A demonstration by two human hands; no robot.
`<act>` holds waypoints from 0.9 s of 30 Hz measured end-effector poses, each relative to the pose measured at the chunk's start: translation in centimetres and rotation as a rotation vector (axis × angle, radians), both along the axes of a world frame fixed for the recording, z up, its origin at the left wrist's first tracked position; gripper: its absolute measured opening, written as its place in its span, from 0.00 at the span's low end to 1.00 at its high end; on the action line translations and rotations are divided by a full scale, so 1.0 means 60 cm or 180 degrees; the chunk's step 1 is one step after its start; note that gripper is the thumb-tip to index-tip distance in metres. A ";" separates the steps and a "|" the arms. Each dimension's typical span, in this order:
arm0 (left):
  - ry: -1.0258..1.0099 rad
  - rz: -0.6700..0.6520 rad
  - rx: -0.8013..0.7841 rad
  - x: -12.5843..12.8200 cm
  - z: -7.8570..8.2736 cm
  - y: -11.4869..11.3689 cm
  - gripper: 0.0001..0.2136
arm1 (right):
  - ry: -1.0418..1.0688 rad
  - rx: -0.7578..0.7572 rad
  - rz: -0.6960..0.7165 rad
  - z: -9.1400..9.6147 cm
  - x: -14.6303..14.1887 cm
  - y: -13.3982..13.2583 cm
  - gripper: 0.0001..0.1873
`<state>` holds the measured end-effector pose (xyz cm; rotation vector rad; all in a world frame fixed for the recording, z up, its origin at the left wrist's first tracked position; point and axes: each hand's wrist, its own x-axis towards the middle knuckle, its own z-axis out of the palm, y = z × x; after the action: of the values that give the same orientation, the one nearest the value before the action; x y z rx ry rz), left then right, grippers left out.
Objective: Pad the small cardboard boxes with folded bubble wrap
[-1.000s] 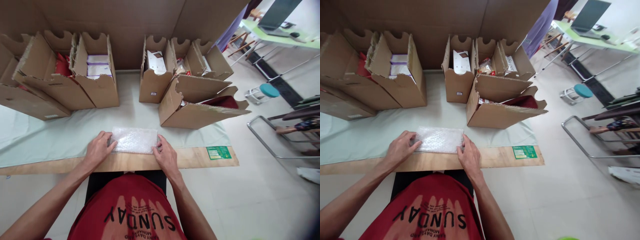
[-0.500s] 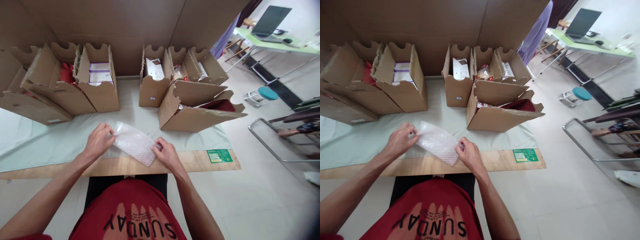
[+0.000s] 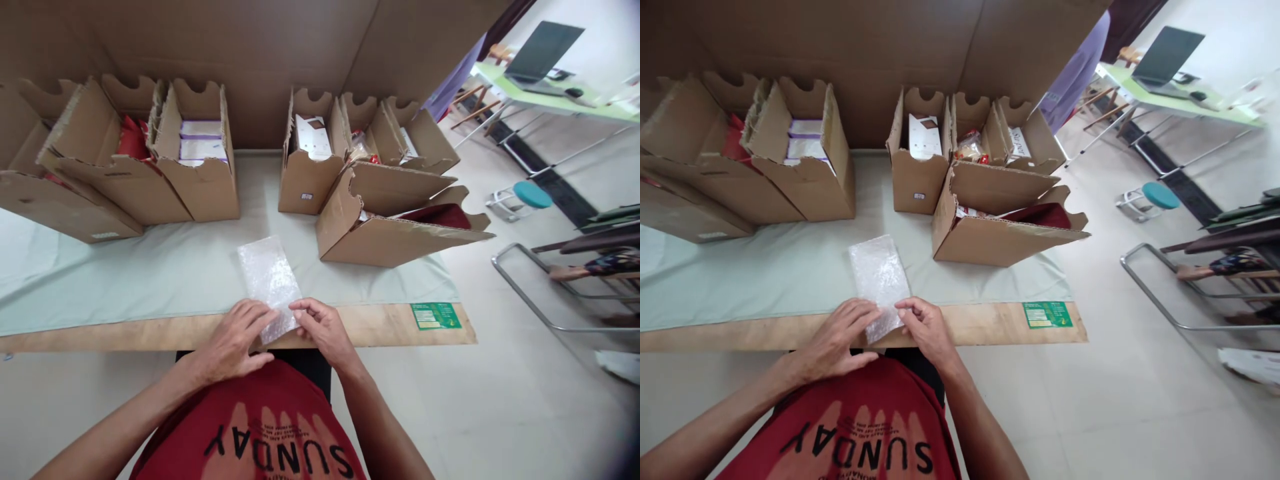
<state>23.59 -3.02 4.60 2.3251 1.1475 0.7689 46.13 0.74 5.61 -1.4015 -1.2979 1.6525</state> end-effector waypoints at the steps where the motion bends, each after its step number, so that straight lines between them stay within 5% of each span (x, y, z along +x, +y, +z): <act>1: -0.0148 0.0170 -0.0017 0.003 -0.004 -0.002 0.23 | 0.0233 -0.0141 -0.0093 0.003 -0.005 0.000 0.14; 4: -0.0724 0.0928 -0.0425 0.009 -0.007 0.012 0.13 | 0.0755 -0.0373 -0.0474 0.006 -0.022 -0.002 0.17; 7: -0.1133 0.1517 -0.1147 0.006 -0.003 0.032 0.13 | 0.1173 -0.0451 -0.0736 0.002 -0.034 -0.004 0.22; 11: -0.1077 0.1472 -0.1200 -0.004 -0.003 0.046 0.23 | 0.1333 -0.0455 -0.0717 -0.002 -0.035 0.000 0.26; 15: -0.0934 0.1630 -0.1198 -0.001 -0.007 0.053 0.19 | 0.1171 -0.0329 -0.0541 -0.007 -0.031 -0.002 0.30; 17: -0.0928 0.1710 -0.1315 0.003 -0.005 0.062 0.20 | 0.0738 0.0098 -0.0510 -0.011 -0.029 -0.008 0.31; 19: -0.0891 0.1775 -0.1360 0.006 -0.003 0.072 0.21 | 0.0010 0.1018 -0.0387 -0.016 -0.027 -0.012 0.28; 23: -0.0814 0.1881 -0.1256 0.009 -0.001 0.086 0.23 | -0.1410 0.2899 0.0618 -0.017 -0.021 -0.004 0.26; 27: -0.0729 0.1843 -0.1169 0.005 -0.008 0.085 0.24 | -0.2137 0.3319 0.1442 -0.009 -0.020 0.017 0.28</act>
<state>23.92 2.09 4.10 1.5698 1.7094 0.8948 44.93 1.74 5.10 -1.0064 -2.4851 0.4284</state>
